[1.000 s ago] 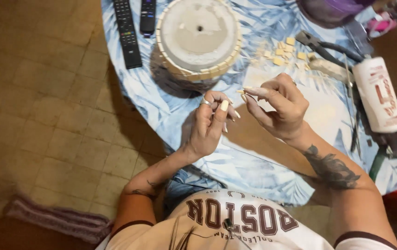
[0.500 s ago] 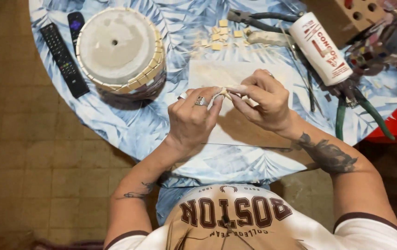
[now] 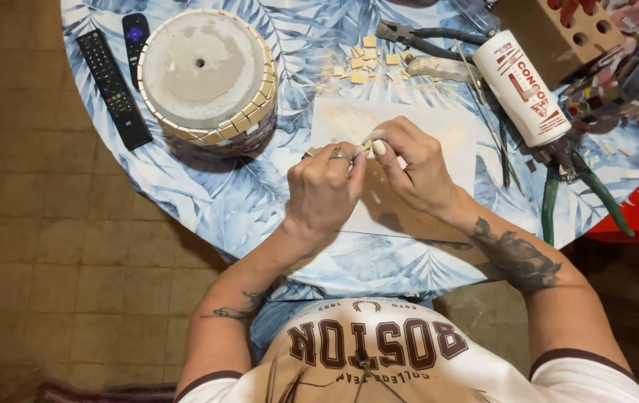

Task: Gluing small wooden mosaic tiles onto the rim of a cylindrical pot to create a decorative pattern

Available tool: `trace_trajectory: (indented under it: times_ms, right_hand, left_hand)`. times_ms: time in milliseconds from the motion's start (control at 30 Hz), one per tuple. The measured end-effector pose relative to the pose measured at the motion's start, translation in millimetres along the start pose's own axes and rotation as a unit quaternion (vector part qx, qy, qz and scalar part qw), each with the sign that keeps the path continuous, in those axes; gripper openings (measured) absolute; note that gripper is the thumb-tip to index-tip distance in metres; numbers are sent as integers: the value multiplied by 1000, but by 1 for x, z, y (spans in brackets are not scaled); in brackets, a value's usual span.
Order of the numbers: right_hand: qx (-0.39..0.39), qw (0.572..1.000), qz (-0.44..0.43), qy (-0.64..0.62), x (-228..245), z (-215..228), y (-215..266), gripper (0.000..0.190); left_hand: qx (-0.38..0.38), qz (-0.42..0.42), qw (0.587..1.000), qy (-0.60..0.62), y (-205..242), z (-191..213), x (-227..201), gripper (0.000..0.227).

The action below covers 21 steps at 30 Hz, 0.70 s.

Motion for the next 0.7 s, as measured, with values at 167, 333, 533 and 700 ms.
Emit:
trace_trajectory:
  times_ms: [167,333,533,700]
  right_hand:
    - [4,1000,-2,-1,-8,-2,1,20]
    - [42,995,-67,-61,-21,-2,8,27]
    - [78,987,-90,-109,-21,-3,10,30]
    - [84,983,-90,-134,-16,-2,7,29]
  left_hand:
    - [34,-10,999,-5,3,-1,1,6]
    - [57,-3,998,27,-5,13,2,12]
    - [99,50,982,153,-3,9,12,18]
    - [95,92,968,213,2,4,16,18]
Point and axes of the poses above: each hand's wrist, its own y-axis away from the middle knuckle, its own z-axis out of the back of the hand, x = y × z, the point moved 2 cm from there along -y, towards the middle knuckle, and after that the axes turned 4 degrees about -x, right-handed, at the moved point
